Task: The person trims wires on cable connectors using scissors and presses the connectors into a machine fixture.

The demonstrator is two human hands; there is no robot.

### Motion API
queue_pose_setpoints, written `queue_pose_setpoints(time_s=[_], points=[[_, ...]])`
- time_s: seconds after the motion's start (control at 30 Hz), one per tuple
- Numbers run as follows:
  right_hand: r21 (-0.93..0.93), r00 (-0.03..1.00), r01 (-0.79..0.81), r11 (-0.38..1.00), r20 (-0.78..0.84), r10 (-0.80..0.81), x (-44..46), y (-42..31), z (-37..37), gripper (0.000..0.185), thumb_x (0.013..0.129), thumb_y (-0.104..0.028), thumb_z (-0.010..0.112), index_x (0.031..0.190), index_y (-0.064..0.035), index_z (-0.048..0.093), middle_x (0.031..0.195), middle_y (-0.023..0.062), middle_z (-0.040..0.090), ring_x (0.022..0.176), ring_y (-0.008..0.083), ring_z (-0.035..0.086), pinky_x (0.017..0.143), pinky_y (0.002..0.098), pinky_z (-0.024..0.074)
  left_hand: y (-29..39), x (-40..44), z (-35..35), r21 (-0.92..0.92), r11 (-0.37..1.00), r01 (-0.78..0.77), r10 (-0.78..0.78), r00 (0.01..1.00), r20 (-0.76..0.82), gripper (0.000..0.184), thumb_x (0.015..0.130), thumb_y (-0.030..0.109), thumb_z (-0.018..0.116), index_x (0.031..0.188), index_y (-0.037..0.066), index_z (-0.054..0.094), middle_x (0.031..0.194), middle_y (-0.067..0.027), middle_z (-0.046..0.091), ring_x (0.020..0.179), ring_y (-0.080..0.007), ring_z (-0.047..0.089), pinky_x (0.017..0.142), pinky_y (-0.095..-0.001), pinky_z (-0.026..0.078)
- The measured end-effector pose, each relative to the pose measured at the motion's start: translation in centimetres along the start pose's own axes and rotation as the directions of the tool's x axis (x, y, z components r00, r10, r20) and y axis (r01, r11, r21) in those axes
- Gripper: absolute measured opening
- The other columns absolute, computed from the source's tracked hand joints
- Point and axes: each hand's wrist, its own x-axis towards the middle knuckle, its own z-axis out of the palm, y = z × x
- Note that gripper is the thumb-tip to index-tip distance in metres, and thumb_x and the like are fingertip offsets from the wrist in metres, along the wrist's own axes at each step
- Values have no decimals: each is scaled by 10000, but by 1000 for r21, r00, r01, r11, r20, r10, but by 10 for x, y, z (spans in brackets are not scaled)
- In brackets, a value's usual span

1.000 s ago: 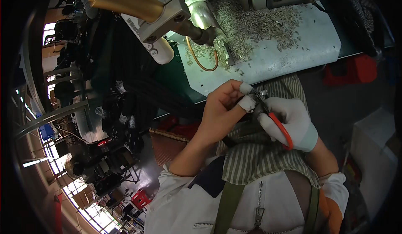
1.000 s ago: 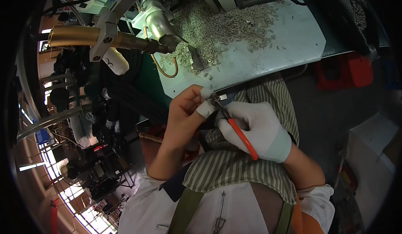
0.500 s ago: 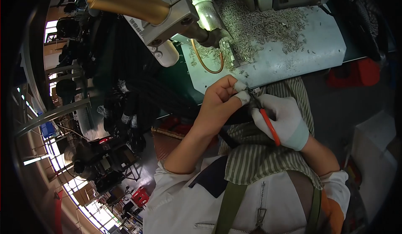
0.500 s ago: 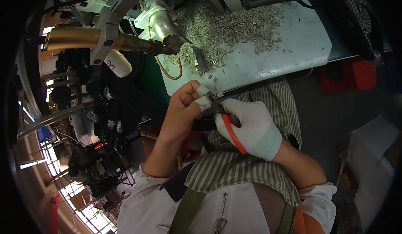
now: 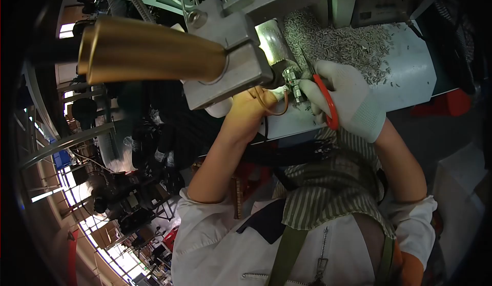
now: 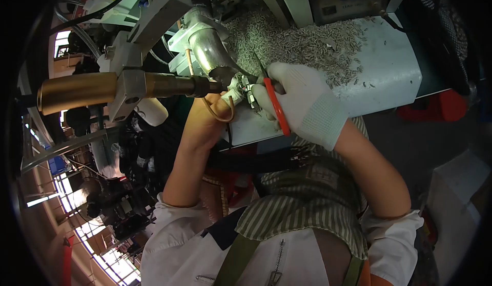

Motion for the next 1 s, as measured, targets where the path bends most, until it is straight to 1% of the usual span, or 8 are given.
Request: queue_pose_setpoints(time_s=[0.1, 0.17, 0.37, 0.4, 0.47, 0.57, 0.67, 1.0], points=[[104, 996, -52, 993, 80, 43, 11, -8, -3, 298, 842, -245, 595, 778, 44, 561, 550, 118, 565, 449, 169, 568, 460, 303, 471, 3, 7, -13, 103, 991, 82, -90, 993, 78, 304, 839, 197, 678, 1082, 38, 588, 862, -9, 618, 760, -100, 573, 669, -248, 461], [202, 985, -128, 971, 144, 100, 13, -12, -4, 298, 838, -238, 602, 793, 55, 568, 544, 100, 563, 458, 146, 578, 435, 282, 467, 12, 8, 8, -3, 994, -106, 104, 981, -166, 168, 797, 111, 647, 668, 74, 546, 605, 44, 498, 553, -41, 446, 487, -209, 346], [168, 986, -108, 980, 142, 84, 13, -12, -3, 260, 813, -196, 610, 795, 61, 571, 539, 75, 555, 459, 122, 567, 413, 270, 454, 13, 16, -9, -109, 994, -31, 25, 998, -55, 176, 694, 109, 654, 585, 61, 524, 547, 26, 486, 503, -55, 451, 457, -224, 361], [160, 986, -101, 982, 150, 77, 14, -12, -3, 259, 809, -192, 609, 788, 63, 568, 538, 74, 554, 457, 120, 565, 413, 268, 449, 15, 14, -7, -108, 994, -32, 27, 998, -54, 176, 694, 109, 654, 585, 61, 524, 547, 26, 486, 503, -55, 451, 457, -224, 361], [150, 986, -92, 984, 154, 69, 15, -11, -4, 257, 804, -188, 609, 781, 65, 565, 537, 73, 552, 456, 119, 563, 412, 265, 445, 22, 12, -1, 520, 815, -255, 267, 962, 54, 142, 706, 108, 656, 649, 55, 537, 591, 21, 518, 542, -50, 469, 484, -230, 381], [221, 985, -92, 971, 162, 56, 15, -11, -4, 259, 798, -184, 614, 760, 65, 555, 531, 70, 545, 449, 111, 548, 409, 256, 432, 18, 4, 13, 495, 843, -211, 323, 935, -150, 105, 728, 98, 634, 730, 50, 541, 651, 23, 541, 594, -43, 476, 515, -235, 391], [255, 982, -86, 963, 184, 39, 15, -13, -6, 254, 797, -181, 613, 743, 58, 546, 531, 65, 540, 446, 101, 530, 408, 253, 423, 21, 3, 8, 554, 787, -272, 316, 949, 16, 107, 745, 95, 624, 787, 55, 533, 710, 31, 550, 633, -40, 478, 540, -237, 398], [213, 977, -57, 975, 214, 11, 17, -12, -10, 238, 815, -177, 606, 736, 39, 548, 538, 55, 542, 454, 97, 526, 412, 261, 422, 6, 4, 1, 440, 862, -253, 291, 956, -19, 101, 739, 88, 608, 778, 74, 516, 681, 61, 477, 605, -34, 421, 527, -212, 361]])
